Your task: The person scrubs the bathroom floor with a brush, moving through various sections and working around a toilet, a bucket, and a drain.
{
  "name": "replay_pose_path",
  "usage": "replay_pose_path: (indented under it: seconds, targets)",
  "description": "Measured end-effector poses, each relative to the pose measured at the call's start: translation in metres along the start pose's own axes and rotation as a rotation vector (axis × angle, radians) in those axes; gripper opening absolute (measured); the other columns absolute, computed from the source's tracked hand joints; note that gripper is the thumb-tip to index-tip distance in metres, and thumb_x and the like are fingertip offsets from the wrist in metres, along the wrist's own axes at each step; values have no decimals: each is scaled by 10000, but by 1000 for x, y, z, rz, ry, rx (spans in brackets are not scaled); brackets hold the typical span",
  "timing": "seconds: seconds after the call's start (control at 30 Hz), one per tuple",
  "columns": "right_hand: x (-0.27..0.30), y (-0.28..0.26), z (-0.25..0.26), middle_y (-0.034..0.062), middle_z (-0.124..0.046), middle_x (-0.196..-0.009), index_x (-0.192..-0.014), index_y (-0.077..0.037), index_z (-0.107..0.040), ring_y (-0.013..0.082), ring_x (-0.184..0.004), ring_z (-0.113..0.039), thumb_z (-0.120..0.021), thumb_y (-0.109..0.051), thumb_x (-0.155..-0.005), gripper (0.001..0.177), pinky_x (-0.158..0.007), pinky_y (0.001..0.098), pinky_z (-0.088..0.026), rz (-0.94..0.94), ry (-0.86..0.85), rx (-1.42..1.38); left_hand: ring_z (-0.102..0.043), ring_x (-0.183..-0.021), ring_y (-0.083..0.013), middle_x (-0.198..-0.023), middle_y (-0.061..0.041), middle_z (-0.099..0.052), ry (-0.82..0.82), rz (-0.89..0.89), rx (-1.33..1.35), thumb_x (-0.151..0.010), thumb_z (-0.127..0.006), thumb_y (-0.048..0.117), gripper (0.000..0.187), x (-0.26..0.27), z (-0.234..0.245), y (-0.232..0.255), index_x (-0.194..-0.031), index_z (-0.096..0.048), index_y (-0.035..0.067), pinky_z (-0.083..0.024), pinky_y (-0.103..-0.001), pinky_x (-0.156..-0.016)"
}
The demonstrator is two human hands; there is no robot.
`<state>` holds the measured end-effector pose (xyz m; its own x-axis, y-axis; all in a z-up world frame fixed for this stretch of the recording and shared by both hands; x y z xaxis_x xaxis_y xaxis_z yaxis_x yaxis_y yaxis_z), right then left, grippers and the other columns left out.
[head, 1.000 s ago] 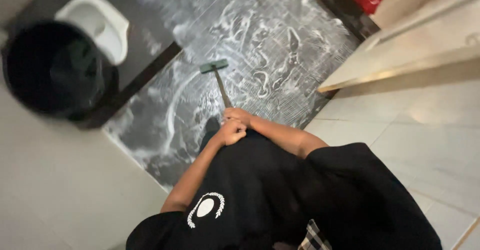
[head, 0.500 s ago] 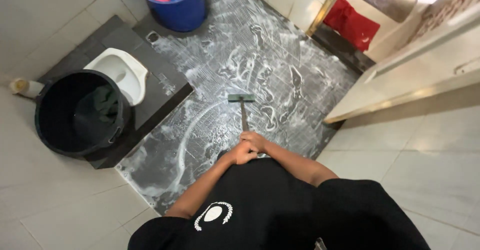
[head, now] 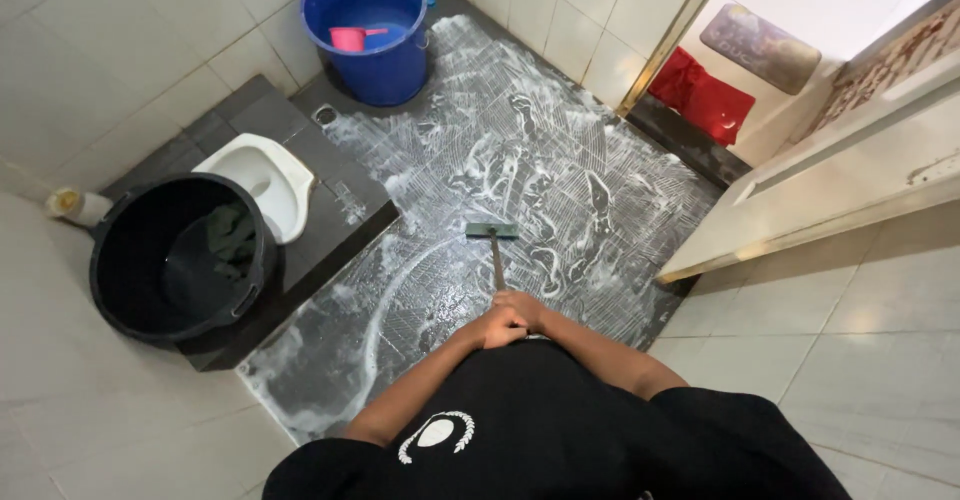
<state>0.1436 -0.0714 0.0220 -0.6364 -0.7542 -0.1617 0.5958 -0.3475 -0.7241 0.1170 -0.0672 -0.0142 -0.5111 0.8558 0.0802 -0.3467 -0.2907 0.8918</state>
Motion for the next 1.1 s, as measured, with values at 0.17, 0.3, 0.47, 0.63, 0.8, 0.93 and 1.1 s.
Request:
replay_pose_path:
  seconds: [0.17, 0.3, 0.47, 0.63, 0.8, 0.93, 1.1]
  targets:
    - [-1, -3, -3, 124, -635, -970, -933, -49, -642, 355, -967, -637, -738, -309, -630, 410, -826, 427, -519, -11, -5, 52, -666, -739, -262, -809, -146, -711, -5, 29, 34, -880, -622, 200, 185, 5, 4, 9, -878, -716, 40, -522, -398, -723]
    - [-1, -1, -6, 123, -641, -994, -953, -47, -648, 348, -977, -645, -720, -285, -667, 379, -843, 421, -522, -74, -14, 2, -667, -732, -248, -796, -143, -711, -14, 47, 59, -882, -622, 185, 177, 10, 5, 11, -877, -712, 33, -524, -392, -723]
    - [-3, -3, -7, 121, -649, -968, -928, -43, -661, 351, -952, -647, -749, -248, -620, 380, -833, 423, -524, -67, -13, -27, -642, -708, -243, -767, -155, -704, -62, 86, 71, -901, -634, 201, 212, 11, -1, 6, -862, -707, 7, -513, -396, -703]
    - [-7, -9, -11, 109, -650, -975, -952, -58, -667, 337, -972, -655, -756, -244, -684, 339, -850, 414, -524, -32, -44, 9, -662, -719, -222, -793, -139, -722, -43, 78, 85, -877, -631, 213, 214, 15, 3, 6, -902, -730, 24, -519, -379, -709]
    - [-7, -11, -8, 120, -659, -952, -923, -38, -661, 349, -953, -654, -764, -239, -613, 383, -834, 418, -522, -34, -1, -22, -656, -710, -212, -772, -133, -713, -56, 66, 96, -907, -632, 224, 228, 13, -3, -2, -875, -728, 20, -518, -376, -695]
    - [-10, -13, -9, 113, -665, -972, -930, -44, -664, 333, -967, -663, -749, -255, -670, 345, -873, 403, -529, 9, -16, -49, -659, -709, -189, -772, -122, -719, -31, -38, 127, -902, -636, 217, 220, 13, 0, 1, -883, -734, 21, -523, -365, -692]
    - [-13, -10, -15, 114, -664, -998, -952, -48, -654, 329, -986, -665, -733, -255, -725, 317, -876, 402, -525, -63, -44, -28, -655, -700, -188, -770, -123, -719, -50, -2, 114, -904, -634, 220, 229, 15, 0, -6, -881, -732, 14, -514, -364, -685]
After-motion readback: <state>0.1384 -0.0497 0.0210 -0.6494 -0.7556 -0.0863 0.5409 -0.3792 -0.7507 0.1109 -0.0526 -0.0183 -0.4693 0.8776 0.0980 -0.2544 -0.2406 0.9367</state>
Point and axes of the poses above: each hand's wrist, its own x-axis away from the middle knuckle, its own z-axis out of the back of the hand, y = z × x, the point moved 10 cm from there along -x, towards the middle knuckle
